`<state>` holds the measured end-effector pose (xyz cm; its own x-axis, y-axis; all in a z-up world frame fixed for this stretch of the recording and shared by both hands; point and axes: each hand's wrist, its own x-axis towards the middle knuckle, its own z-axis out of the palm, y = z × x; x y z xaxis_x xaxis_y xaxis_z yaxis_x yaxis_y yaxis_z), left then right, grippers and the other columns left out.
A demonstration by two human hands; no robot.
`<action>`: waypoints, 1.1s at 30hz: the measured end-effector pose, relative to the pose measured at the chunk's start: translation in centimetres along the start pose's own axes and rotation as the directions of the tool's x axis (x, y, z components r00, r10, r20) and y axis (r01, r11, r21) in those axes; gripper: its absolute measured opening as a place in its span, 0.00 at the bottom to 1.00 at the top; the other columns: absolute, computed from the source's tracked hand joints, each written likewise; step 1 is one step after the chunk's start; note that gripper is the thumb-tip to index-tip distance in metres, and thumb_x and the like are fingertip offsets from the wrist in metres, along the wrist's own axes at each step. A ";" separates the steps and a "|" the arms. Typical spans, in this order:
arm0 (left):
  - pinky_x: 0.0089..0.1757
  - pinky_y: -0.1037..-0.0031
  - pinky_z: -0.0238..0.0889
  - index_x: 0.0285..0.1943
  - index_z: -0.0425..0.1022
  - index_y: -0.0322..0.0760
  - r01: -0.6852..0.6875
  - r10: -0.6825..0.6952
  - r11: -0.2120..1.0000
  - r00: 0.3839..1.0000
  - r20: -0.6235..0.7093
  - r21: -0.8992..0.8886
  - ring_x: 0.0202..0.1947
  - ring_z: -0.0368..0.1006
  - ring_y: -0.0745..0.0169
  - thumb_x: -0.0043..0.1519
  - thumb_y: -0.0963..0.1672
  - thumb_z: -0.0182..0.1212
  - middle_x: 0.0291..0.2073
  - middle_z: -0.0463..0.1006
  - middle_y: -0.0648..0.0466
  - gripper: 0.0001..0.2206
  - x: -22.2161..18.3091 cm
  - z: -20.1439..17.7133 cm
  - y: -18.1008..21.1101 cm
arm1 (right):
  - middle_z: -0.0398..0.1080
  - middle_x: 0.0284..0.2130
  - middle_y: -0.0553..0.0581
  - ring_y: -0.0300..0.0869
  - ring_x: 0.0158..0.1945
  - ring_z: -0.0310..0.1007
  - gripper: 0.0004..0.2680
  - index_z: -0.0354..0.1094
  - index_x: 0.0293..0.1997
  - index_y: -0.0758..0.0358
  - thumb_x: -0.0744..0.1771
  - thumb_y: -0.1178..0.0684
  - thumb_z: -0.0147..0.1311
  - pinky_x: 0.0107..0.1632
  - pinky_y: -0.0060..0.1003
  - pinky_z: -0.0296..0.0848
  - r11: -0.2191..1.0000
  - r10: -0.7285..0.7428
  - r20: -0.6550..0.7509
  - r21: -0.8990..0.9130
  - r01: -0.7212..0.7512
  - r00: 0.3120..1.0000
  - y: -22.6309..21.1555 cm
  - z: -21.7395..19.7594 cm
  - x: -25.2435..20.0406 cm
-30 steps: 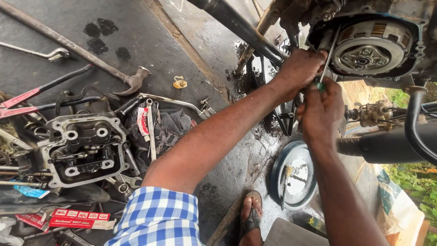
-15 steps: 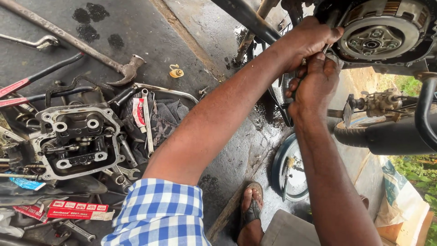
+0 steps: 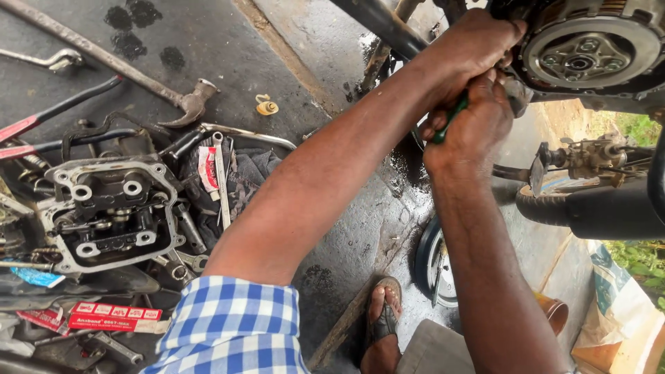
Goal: Repairing and servicing the engine components, specifically the clutch assembly, of a motorcycle.
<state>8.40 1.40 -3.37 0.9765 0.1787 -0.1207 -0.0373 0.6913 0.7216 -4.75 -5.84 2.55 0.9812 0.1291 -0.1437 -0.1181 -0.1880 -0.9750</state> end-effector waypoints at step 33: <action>0.18 0.70 0.66 0.41 0.81 0.17 0.224 -0.172 0.937 0.964 0.203 -0.269 0.15 0.71 0.60 0.58 0.42 0.69 0.25 0.83 0.38 0.14 -0.4 -0.8 1.2 | 0.63 0.27 0.50 0.34 0.21 0.57 0.14 0.63 0.51 0.62 0.76 0.41 0.38 0.23 0.30 0.59 0.873 0.012 0.321 0.458 -0.167 0.947 1.3 -2.1 -0.4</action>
<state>7.81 2.70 -3.01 0.9908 -0.0885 -0.1024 0.1263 0.8760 0.4655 -4.99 -8.19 1.73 0.8787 0.4324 -0.2022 -0.3366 0.2608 -0.9048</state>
